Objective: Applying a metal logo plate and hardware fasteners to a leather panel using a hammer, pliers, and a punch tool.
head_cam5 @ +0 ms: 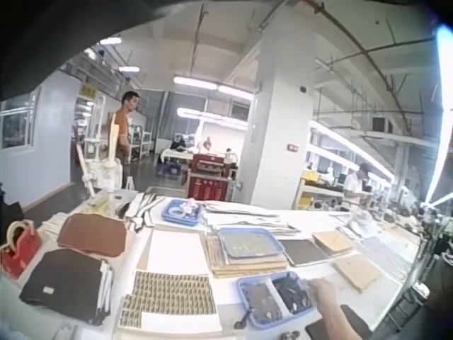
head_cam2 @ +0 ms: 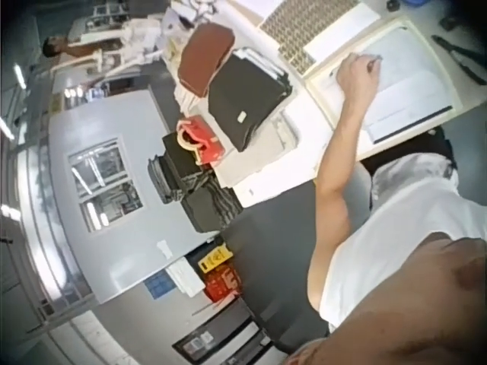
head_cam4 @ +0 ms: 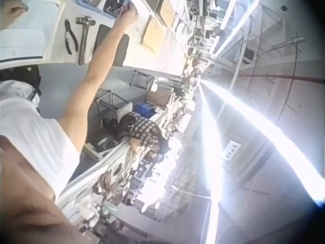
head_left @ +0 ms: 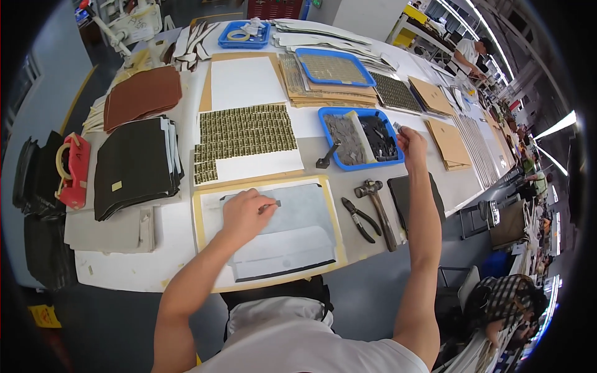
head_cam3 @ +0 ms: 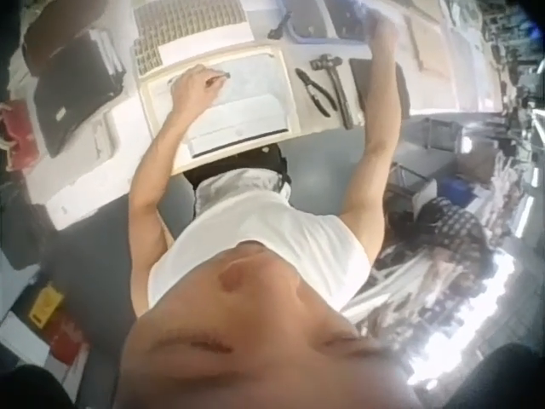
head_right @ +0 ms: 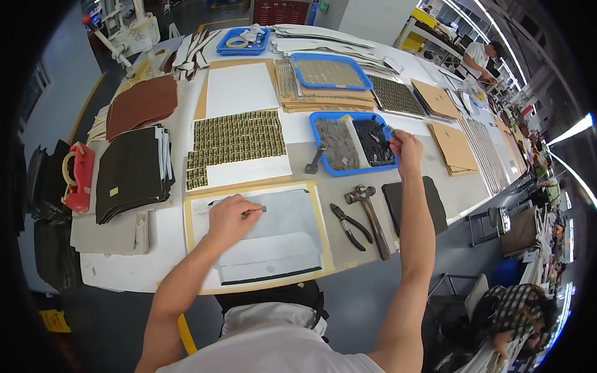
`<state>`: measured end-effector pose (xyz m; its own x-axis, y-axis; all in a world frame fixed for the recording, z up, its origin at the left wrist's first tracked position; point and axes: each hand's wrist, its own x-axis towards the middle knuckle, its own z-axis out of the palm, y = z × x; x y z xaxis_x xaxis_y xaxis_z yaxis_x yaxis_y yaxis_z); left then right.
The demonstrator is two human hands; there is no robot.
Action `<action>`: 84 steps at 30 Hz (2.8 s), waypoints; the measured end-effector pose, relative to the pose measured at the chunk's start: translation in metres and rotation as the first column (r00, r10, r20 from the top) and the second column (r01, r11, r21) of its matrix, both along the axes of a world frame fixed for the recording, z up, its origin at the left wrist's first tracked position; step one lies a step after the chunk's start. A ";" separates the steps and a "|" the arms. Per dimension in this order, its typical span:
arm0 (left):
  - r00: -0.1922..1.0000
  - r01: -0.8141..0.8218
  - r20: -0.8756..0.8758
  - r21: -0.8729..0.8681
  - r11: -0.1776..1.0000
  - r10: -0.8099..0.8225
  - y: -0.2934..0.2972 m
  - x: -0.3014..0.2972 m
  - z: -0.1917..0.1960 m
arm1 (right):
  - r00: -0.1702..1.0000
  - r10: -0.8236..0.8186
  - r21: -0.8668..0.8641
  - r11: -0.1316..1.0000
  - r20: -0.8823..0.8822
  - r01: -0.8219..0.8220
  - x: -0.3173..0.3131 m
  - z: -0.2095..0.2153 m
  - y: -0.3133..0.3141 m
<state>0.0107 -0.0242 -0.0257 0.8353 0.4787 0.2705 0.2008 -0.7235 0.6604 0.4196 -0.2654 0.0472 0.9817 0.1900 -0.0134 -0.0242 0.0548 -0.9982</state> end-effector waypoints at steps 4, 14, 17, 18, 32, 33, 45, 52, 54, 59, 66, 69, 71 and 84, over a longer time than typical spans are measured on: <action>1.000 -0.011 0.019 0.006 1.000 0.011 0.000 -0.002 -0.001 | 0.962 0.215 0.179 0.953 0.166 -0.244 -0.076 0.026 0.029; 1.000 0.023 -0.005 -0.083 0.996 -0.024 0.006 -0.004 0.001 | 0.709 0.699 -0.135 0.697 -0.091 -0.705 -0.239 -0.051 0.122; 1.000 0.005 -0.024 -0.110 0.994 -0.008 0.007 -0.006 0.003 | 0.677 0.716 -0.205 0.647 -0.168 -0.735 -0.245 -0.060 0.122; 1.000 0.001 -0.028 -0.127 0.992 -0.005 0.007 -0.007 0.004 | 0.684 0.703 -0.245 0.640 -0.195 -0.728 -0.246 -0.060 0.122; 0.999 0.011 -0.040 -0.183 0.983 -0.019 0.008 -0.006 0.003 | 0.642 0.758 -0.453 0.535 -0.115 -0.713 -0.256 -0.063 0.119; 0.999 0.011 -0.035 -0.171 0.985 -0.017 0.008 -0.006 0.002 | 0.645 0.759 -0.486 0.530 -0.095 -0.695 -0.257 -0.061 0.119; 1.000 0.004 -0.018 -0.091 0.996 -0.006 0.008 -0.005 0.000 | 0.658 0.749 -0.578 0.570 0.076 -0.583 -0.256 -0.062 0.118; 0.998 0.017 -0.050 -0.125 0.992 -0.024 0.007 -0.003 0.006 | 0.681 0.732 -0.542 0.584 0.029 -0.604 -0.253 -0.065 0.119; 1.000 0.003 -0.028 -0.099 0.995 -0.006 0.006 -0.002 0.004 | 0.679 0.733 -0.577 0.538 -0.040 -0.614 -0.251 -0.063 0.121; 1.000 -0.005 -0.002 -0.035 0.999 0.004 0.004 0.000 0.002 | 0.725 0.685 -0.581 0.561 -0.074 -0.590 -0.240 -0.053 0.114; 1.000 0.003 -0.002 -0.063 0.998 -0.003 0.005 0.000 0.000 | 0.934 0.309 -0.672 0.732 0.181 -0.112 -0.167 -0.034 0.082; 1.000 -0.001 0.012 -0.047 0.999 0.001 0.005 -0.002 -0.004 | 0.859 0.374 -0.611 0.786 0.348 -0.094 -0.166 -0.050 0.094; 1.000 -0.008 0.016 -0.040 0.999 0.009 0.005 -0.004 -0.004 | 0.832 0.469 -0.655 0.734 0.297 -0.180 -0.169 -0.059 0.102; 0.998 -0.011 0.056 -0.011 1.000 0.011 0.001 -0.003 -0.005 | 0.652 0.691 -0.502 0.702 0.311 -0.505 -0.245 -0.057 0.115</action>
<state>0.0076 -0.0227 -0.0311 0.8135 0.4908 0.3120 0.1709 -0.7146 0.6784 0.1741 -0.1504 -0.0100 0.5516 0.8099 0.1996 0.5211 -0.1477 -0.8406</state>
